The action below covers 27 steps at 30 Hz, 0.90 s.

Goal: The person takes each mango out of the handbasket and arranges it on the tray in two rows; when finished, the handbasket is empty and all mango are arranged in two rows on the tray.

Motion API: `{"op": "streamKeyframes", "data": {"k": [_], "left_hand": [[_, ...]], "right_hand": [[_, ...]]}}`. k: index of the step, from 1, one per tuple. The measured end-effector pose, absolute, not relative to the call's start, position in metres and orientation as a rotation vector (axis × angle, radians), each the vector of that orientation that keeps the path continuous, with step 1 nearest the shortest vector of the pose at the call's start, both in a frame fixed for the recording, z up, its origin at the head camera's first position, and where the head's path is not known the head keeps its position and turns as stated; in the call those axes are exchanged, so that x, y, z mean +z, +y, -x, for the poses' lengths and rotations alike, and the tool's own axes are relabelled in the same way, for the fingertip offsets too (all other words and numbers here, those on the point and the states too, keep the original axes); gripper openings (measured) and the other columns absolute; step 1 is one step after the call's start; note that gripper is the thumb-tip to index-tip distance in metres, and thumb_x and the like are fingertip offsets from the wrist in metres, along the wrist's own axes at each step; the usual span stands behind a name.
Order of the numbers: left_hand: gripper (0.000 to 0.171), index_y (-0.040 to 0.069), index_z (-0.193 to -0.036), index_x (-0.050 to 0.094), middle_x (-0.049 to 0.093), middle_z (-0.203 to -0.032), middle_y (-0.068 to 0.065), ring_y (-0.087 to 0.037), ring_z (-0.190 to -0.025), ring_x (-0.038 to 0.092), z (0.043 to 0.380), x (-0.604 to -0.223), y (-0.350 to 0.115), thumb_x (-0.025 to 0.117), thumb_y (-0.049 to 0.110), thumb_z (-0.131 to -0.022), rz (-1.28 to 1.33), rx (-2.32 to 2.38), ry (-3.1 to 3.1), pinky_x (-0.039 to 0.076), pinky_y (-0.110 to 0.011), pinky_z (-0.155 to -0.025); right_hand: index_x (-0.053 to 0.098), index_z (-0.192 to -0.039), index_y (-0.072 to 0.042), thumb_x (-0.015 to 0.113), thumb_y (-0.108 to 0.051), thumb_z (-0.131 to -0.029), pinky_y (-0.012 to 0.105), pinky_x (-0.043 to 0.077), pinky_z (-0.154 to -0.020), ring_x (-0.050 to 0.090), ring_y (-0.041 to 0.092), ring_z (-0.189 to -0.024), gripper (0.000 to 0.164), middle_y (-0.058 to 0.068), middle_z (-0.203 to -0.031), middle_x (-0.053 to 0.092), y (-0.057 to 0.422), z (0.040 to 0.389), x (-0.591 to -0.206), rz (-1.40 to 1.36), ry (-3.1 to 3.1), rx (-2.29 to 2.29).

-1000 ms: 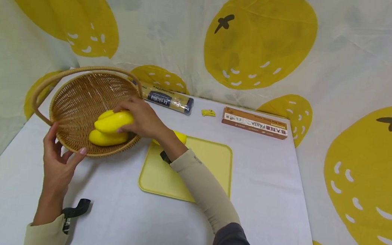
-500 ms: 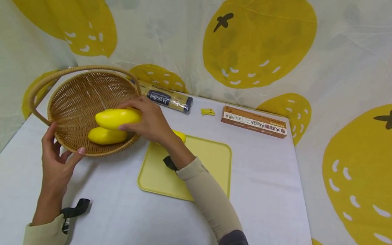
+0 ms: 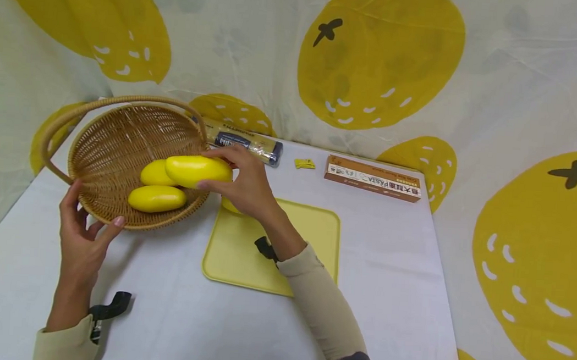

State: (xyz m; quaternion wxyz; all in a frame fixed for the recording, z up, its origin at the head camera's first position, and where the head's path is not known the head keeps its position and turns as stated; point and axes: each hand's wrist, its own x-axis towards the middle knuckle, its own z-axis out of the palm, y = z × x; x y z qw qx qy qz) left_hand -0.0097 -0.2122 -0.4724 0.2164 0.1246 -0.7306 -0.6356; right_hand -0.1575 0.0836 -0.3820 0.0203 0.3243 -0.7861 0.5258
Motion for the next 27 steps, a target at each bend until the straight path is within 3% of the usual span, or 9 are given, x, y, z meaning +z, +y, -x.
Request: {"op": "streamKeyframes", "data": {"k": [19, 27], "left_hand": [[0.104, 0.027, -0.167, 0.029, 0.027, -0.173, 0.002, -0.028, -0.152, 0.036, 0.01, -0.473, -0.212, 0.081, -0.008, -0.085, -0.329, -1.744, -2.032, 0.047, -0.013, -0.109], [0.104, 0.027, -0.168, 0.028, 0.027, -0.173, 0.002, -0.027, -0.151, 0.036, 0.01, -0.473, -0.212, 0.08, -0.008, -0.085, -0.335, -1.736, -2.038, 0.047, -0.014, -0.109]], "right_hand": [[0.075, -0.133, -0.02, 0.09, -0.015, -0.085, 0.041, 0.06, -0.101, 0.069, 0.017, -0.109, 0.05, 0.003, -0.121, 0.07, 0.152, 0.144, -0.387, -0.747, -2.498, 1.73], [0.074, -0.132, -0.017, 0.089, -0.013, -0.087, 0.035, 0.059, -0.101, 0.07, 0.02, -0.111, 0.048, 0.006, -0.126, 0.07, 0.176, 0.138, -0.389, -0.656, -2.513, 1.743]]}}
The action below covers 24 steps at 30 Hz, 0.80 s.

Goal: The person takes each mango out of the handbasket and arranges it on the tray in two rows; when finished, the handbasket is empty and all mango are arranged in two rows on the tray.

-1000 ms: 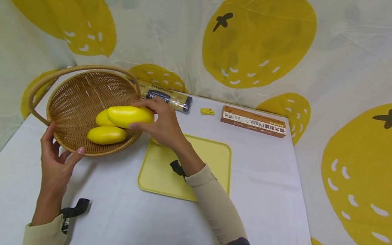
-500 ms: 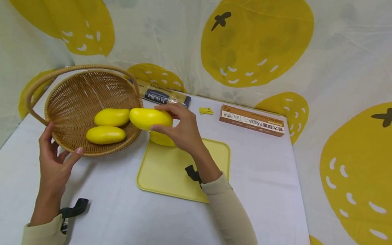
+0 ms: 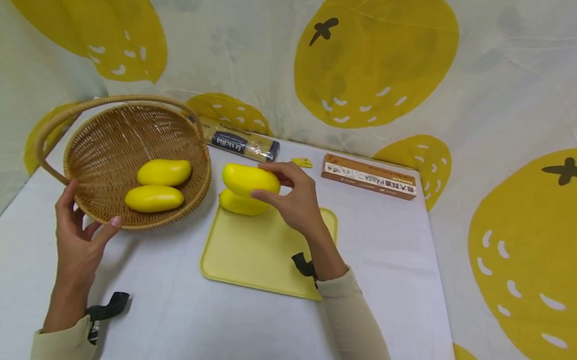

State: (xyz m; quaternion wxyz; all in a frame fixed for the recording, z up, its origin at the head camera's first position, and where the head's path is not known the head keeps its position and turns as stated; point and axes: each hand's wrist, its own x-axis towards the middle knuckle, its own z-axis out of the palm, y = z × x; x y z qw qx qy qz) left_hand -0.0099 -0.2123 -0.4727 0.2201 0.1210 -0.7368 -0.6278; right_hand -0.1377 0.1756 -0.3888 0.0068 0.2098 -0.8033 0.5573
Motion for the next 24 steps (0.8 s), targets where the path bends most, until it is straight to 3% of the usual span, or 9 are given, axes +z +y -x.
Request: {"op": "streamKeyframes", "data": {"k": [10, 20, 22, 24], "left_hand": [[0.104, 0.028, -0.168, 0.028, 0.027, -0.173, 0.003, -0.026, -0.153, 0.035, 0.01, -0.472, -0.213, 0.081, -0.008, -0.085, -0.345, -1.741, -2.043, 0.046, -0.014, -0.11], [0.104, 0.028, -0.168, 0.028, 0.026, -0.173, 0.005, -0.027, -0.151, 0.035, 0.01, -0.473, -0.214, 0.081, -0.007, -0.085, -0.335, -1.74, -2.039, 0.046, -0.015, -0.107], [0.104, 0.029, -0.168, 0.028, 0.026, -0.173, 0.005, -0.027, -0.152, 0.035, 0.01, -0.474, -0.214, 0.081, -0.006, -0.085, -0.34, -1.742, -2.04, 0.046, -0.015, -0.108], [0.104, 0.029, -0.168, 0.028, 0.026, -0.173, 0.005, -0.027, -0.152, 0.034, 0.01, -0.474, -0.215, 0.081, -0.006, -0.085, -0.343, -1.744, -2.041, 0.046, -0.016, -0.108]], "right_hand": [[0.074, -0.132, -0.015, 0.089, -0.01, -0.086, 0.028, 0.059, -0.099, 0.07, 0.022, -0.112, 0.049, 0.006, -0.13, 0.071, 0.208, 0.132, -0.403, -0.57, -2.543, 1.698], [0.074, -0.133, -0.016, 0.088, -0.019, -0.088, 0.019, 0.057, -0.098, 0.072, 0.028, -0.114, 0.048, 0.006, -0.132, 0.07, 0.237, 0.124, -0.417, -0.413, -2.706, 1.569], [0.074, -0.133, -0.019, 0.088, -0.024, -0.088, 0.02, 0.057, -0.098, 0.072, 0.029, -0.113, 0.047, 0.005, -0.132, 0.071, 0.242, 0.124, -0.419, -0.363, -2.764, 1.515], [0.074, -0.132, -0.02, 0.089, -0.027, -0.088, 0.028, 0.058, -0.101, 0.072, 0.028, -0.113, 0.047, 0.004, -0.133, 0.071, 0.247, 0.123, -0.422, -0.312, -2.816, 1.481]]}}
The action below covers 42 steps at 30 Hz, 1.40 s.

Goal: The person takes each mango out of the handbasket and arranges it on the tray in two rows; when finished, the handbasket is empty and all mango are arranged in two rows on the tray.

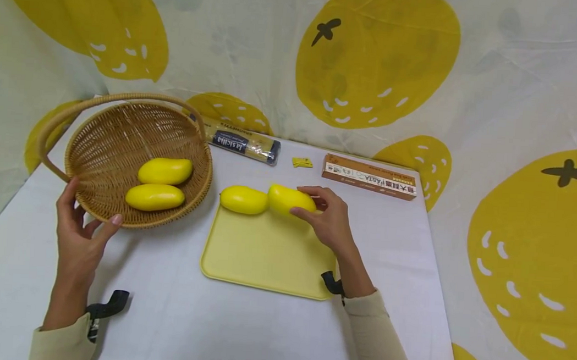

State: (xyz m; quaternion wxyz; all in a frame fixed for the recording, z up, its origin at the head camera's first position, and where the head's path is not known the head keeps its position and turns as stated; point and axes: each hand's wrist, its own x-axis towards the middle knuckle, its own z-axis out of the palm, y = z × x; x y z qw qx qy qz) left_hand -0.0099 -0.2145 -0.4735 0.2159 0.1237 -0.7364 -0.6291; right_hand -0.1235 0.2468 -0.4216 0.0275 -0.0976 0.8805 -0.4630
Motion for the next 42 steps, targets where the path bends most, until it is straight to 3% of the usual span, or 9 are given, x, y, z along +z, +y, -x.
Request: {"op": "streamKeyframes", "data": {"k": [5, 11, 19, 23, 29, 33, 42], "left_hand": [[0.104, 0.029, -0.168, 0.028, 0.026, -0.173, 0.005, -0.027, -0.152, 0.035, 0.01, -0.474, -0.215, 0.081, -0.006, -0.085, -0.346, -1.743, -2.043, 0.046, -0.015, -0.109], [0.105, 0.028, -0.168, 0.028, 0.026, -0.173, 0.005, -0.027, -0.152, 0.035, 0.01, -0.474, -0.215, 0.081, -0.008, -0.085, -0.342, -1.746, -2.034, 0.046, -0.015, -0.108], [0.105, 0.03, -0.168, 0.027, 0.026, -0.173, 0.006, -0.026, -0.152, 0.035, 0.009, -0.474, -0.215, 0.081, -0.006, -0.086, -0.362, -1.735, -2.055, 0.045, -0.015, -0.109], [0.105, 0.03, -0.168, 0.026, 0.026, -0.174, 0.006, -0.026, -0.152, 0.035, 0.008, -0.474, -0.215, 0.081, -0.005, -0.086, -0.366, -1.73, -2.062, 0.045, -0.015, -0.11], [0.105, 0.03, -0.168, 0.026, 0.026, -0.174, 0.005, -0.026, -0.152, 0.035, 0.008, -0.475, -0.216, 0.081, -0.005, -0.086, -0.361, -1.732, -2.06, 0.045, -0.016, -0.109], [0.105, 0.031, -0.168, 0.026, 0.025, -0.174, 0.006, -0.026, -0.152, 0.035, 0.009, -0.474, -0.215, 0.081, -0.005, -0.086, -0.359, -1.731, -2.067, 0.045, -0.017, -0.109], [0.105, 0.03, -0.168, 0.026, 0.026, -0.174, 0.005, -0.026, -0.153, 0.035, 0.01, -0.473, -0.215, 0.081, -0.005, -0.086, -0.36, -1.733, -2.069, 0.045, -0.02, -0.113]], "right_hand": [[0.074, -0.133, -0.023, 0.089, -0.034, -0.088, 0.045, 0.06, -0.099, 0.071, 0.028, -0.112, 0.049, 0.004, -0.135, 0.07, 0.259, 0.127, -0.43, 0.191, 2.724, -1.299], [0.073, -0.134, -0.025, 0.088, -0.039, -0.088, 0.035, 0.06, -0.084, 0.074, 0.031, -0.107, 0.05, 0.008, -0.136, 0.07, 0.268, 0.13, -0.439, 0.142, 2.719, -1.194], [0.072, -0.137, -0.024, 0.085, -0.038, -0.091, 0.031, 0.058, -0.081, 0.074, 0.031, -0.107, 0.05, 0.011, -0.135, 0.072, 0.269, 0.133, -0.447, 0.085, 2.695, -1.124], [0.07, -0.141, -0.023, 0.083, -0.039, -0.093, 0.034, 0.059, -0.085, 0.073, 0.032, -0.11, 0.052, 0.012, -0.138, 0.07, 0.268, 0.134, -0.448, 0.077, 2.683, -1.106], [0.069, -0.143, -0.023, 0.081, -0.037, -0.095, 0.05, 0.059, -0.102, 0.071, 0.033, -0.12, 0.051, 0.012, -0.141, 0.071, 0.267, 0.136, -0.449, 0.075, 2.681, -1.144], [0.069, -0.143, -0.021, 0.081, -0.037, -0.095, 0.053, 0.055, -0.11, 0.068, 0.034, -0.126, 0.052, 0.012, -0.143, 0.069, 0.267, 0.137, -0.448, 0.075, 2.705, -1.158], [0.072, -0.139, -0.024, 0.084, -0.033, -0.093, 0.057, 0.049, -0.114, 0.063, 0.035, -0.13, 0.048, 0.008, -0.143, 0.069, 0.25, 0.128, -0.422, 0.172, 2.841, -1.21]]}}
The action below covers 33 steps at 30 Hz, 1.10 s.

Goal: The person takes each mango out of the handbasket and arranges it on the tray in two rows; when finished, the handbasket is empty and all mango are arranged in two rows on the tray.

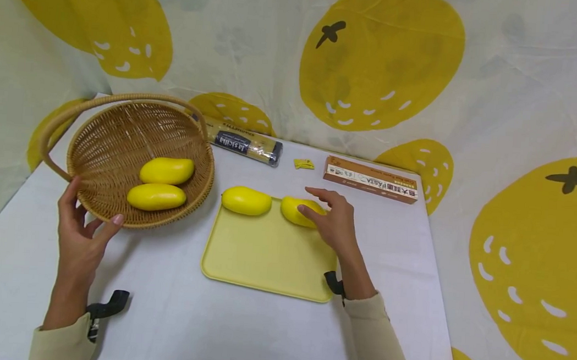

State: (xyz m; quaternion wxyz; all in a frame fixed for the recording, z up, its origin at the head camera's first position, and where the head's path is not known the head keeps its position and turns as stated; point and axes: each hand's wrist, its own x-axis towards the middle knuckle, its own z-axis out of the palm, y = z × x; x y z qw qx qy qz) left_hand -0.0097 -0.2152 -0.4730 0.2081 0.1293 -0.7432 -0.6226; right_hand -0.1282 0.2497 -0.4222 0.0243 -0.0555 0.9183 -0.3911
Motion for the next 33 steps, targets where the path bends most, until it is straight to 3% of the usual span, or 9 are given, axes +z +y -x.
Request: {"op": "streamKeyframes", "data": {"k": [10, 23, 30, 33], "left_hand": [[0.105, 0.031, -0.168, 0.026, 0.026, -0.174, 0.005, -0.026, -0.153, 0.035, 0.009, -0.473, -0.215, 0.081, -0.005, -0.086, -0.363, -1.725, -2.074, 0.045, -0.021, -0.113], [0.105, 0.03, -0.168, 0.026, 0.025, -0.174, 0.005, -0.026, -0.153, 0.035, 0.01, -0.473, -0.215, 0.081, -0.004, -0.086, -0.37, -1.719, -2.08, 0.045, -0.024, -0.115], [0.105, 0.032, -0.168, 0.026, 0.026, -0.174, 0.007, -0.026, -0.154, 0.035, 0.01, -0.472, -0.214, 0.082, -0.004, -0.086, -0.374, -1.717, -2.091, 0.046, -0.026, -0.117], [0.105, 0.032, -0.168, 0.025, 0.025, -0.174, 0.007, -0.026, -0.154, 0.035, 0.009, -0.472, -0.215, 0.082, -0.003, -0.087, -0.38, -1.713, -2.095, 0.045, -0.029, -0.119]], "right_hand": [[0.075, -0.134, -0.029, 0.09, -0.025, -0.088, 0.053, 0.046, -0.115, 0.061, 0.024, -0.13, 0.049, -0.002, -0.133, 0.074, 0.202, 0.114, -0.387, 0.502, 2.846, -1.404], [0.074, -0.135, -0.026, 0.091, -0.03, -0.086, 0.044, 0.049, -0.111, 0.061, 0.015, -0.128, 0.052, -0.008, -0.133, 0.074, 0.139, 0.113, -0.368, 0.863, 2.737, -1.489], [0.075, -0.134, -0.022, 0.091, -0.027, -0.086, 0.041, 0.047, -0.117, 0.061, 0.015, -0.131, 0.051, -0.004, -0.131, 0.075, 0.108, 0.116, -0.364, 0.971, 2.658, -1.536], [0.075, -0.134, -0.019, 0.09, -0.027, -0.087, 0.039, 0.049, -0.112, 0.062, 0.016, -0.128, 0.051, -0.003, -0.132, 0.075, 0.094, 0.118, -0.364, 1.015, 2.63, -1.521]]}}
